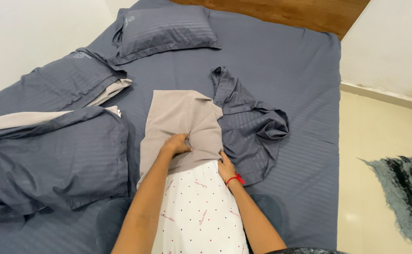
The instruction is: The person fits multiple pillowcases over pillows by hand on a bed.
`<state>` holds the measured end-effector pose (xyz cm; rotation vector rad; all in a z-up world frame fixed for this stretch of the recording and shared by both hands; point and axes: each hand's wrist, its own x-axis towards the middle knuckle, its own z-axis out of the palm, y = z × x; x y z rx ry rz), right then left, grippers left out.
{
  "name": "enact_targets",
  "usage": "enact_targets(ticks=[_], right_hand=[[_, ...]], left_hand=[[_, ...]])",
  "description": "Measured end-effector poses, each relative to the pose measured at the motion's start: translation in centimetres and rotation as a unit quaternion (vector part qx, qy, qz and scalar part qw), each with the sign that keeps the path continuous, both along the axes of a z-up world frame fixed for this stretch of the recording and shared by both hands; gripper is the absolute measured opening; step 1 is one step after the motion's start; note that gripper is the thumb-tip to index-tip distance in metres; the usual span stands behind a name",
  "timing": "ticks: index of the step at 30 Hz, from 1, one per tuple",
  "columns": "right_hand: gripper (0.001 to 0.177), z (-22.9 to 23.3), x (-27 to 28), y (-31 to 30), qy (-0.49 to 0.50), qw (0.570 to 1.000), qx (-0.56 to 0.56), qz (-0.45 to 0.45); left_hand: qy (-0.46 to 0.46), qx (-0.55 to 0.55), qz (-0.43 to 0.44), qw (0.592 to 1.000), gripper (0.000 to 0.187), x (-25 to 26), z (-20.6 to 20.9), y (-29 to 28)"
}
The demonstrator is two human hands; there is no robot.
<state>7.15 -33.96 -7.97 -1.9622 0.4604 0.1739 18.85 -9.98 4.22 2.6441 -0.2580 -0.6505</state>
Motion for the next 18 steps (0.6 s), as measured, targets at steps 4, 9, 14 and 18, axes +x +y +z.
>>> enact_targets(ticks=[4,9,14,18], right_hand=[[0.042,-1.0,0.2,0.2,-0.121,0.993,-0.011,-0.004],[0.045,-1.2,0.3,-0.2,0.060,0.997,-0.008,-0.046],[0.069,-0.8,1.4,-0.2,0.054,0.989,-0.129,0.051],[0.070,2.4,0.9,-1.2,0.015,0.978,-0.152,0.140]], left_hand=[[-0.103,0.051,-0.012,0.993,0.039,-0.9,1.2,-1.0],[-0.268,-0.007,-0.005,0.963,0.011,-0.8,4.7,-0.2],[-0.405,-0.043,-0.019,0.913,0.016,-1.2,8.1,1.3],[-0.473,-0.015,-0.027,0.881,0.011,-0.4,7.7,1.8]])
